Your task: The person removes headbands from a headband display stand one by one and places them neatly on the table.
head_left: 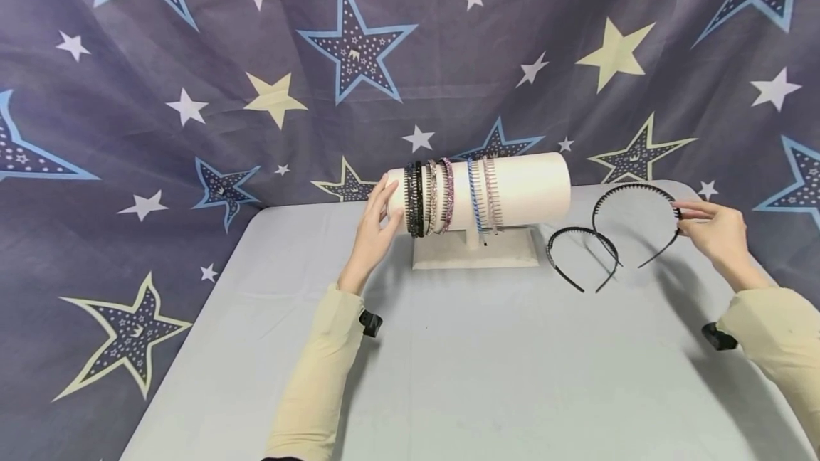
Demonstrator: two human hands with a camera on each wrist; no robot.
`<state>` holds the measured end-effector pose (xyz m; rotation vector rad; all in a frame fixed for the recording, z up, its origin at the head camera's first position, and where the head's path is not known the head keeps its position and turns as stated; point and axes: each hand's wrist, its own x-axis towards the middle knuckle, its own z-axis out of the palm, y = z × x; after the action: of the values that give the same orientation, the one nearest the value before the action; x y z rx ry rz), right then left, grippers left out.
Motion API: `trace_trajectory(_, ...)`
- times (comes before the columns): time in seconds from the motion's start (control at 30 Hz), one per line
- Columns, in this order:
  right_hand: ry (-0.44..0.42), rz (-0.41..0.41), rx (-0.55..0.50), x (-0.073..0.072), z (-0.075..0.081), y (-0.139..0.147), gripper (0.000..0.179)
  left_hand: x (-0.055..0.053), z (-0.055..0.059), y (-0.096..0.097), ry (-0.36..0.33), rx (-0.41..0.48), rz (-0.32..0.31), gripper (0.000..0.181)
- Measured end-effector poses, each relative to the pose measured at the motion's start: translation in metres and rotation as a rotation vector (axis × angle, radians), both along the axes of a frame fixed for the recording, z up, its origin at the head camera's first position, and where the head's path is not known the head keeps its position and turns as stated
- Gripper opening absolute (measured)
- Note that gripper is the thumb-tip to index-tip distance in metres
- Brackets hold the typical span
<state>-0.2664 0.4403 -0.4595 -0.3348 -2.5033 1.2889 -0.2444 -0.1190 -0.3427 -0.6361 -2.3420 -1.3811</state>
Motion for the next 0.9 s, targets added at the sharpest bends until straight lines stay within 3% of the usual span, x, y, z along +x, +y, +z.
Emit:
trace_trajectory(0.1,-0.008,0.029,-0.02,-0.004,-0.012,0.018,0.035,0.0,0.0,0.0,-0.005,-0.005,0.001,0.044)
trace_trajectory(0.33,-0.03,0.031,0.066,-0.012,-0.046,0.056,0.036,0.0,0.0,0.0,-0.01,-0.005,0.005,0.044)
trace_trajectory(0.9,-0.123,0.001,0.116,0.012,-0.043,0.056,0.041,-0.001,0.0,0.002,0.013,0.004,-0.003,0.043)
